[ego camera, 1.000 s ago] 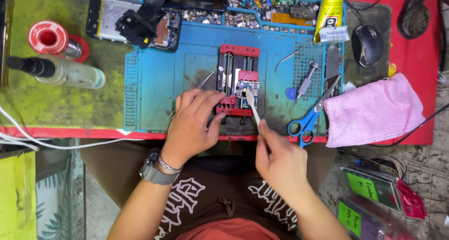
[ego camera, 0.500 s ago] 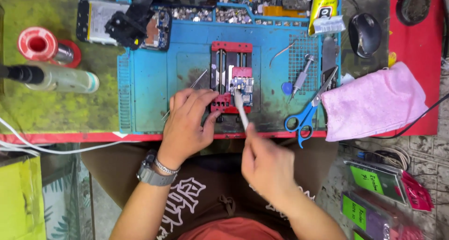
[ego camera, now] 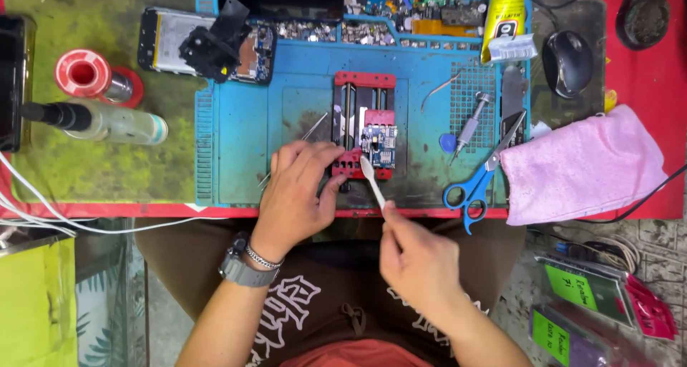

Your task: Cleaning a mobile phone circuit board using a brush and cleaning solution while it is secured in a repair jig.

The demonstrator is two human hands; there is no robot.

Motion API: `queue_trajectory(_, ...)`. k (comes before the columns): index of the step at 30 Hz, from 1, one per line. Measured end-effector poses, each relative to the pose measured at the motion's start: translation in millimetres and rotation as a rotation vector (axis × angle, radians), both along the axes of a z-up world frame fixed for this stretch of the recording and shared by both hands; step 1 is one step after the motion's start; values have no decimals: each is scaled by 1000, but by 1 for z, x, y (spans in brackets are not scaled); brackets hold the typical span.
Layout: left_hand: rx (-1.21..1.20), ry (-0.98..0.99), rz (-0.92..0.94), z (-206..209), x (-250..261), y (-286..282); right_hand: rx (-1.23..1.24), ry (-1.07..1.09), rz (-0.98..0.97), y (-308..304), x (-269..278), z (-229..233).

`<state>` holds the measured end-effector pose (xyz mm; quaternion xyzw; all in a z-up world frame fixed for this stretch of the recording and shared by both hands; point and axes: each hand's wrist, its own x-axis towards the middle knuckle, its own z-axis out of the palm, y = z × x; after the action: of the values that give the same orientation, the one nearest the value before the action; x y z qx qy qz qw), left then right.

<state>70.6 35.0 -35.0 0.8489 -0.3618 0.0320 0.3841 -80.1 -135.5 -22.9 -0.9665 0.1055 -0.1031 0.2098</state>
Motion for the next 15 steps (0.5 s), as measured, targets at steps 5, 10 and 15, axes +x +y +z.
queue_trajectory(5,7,-6,-19,-2,3,0,18,-77,-2,-4,7,6)
queue_trajectory(10,13,-1,-17,-3,1,1,71,-65,-46,-15,8,5)
queue_trajectory(15,17,-7,-15,-4,3,1,148,-53,-11,-21,15,15)
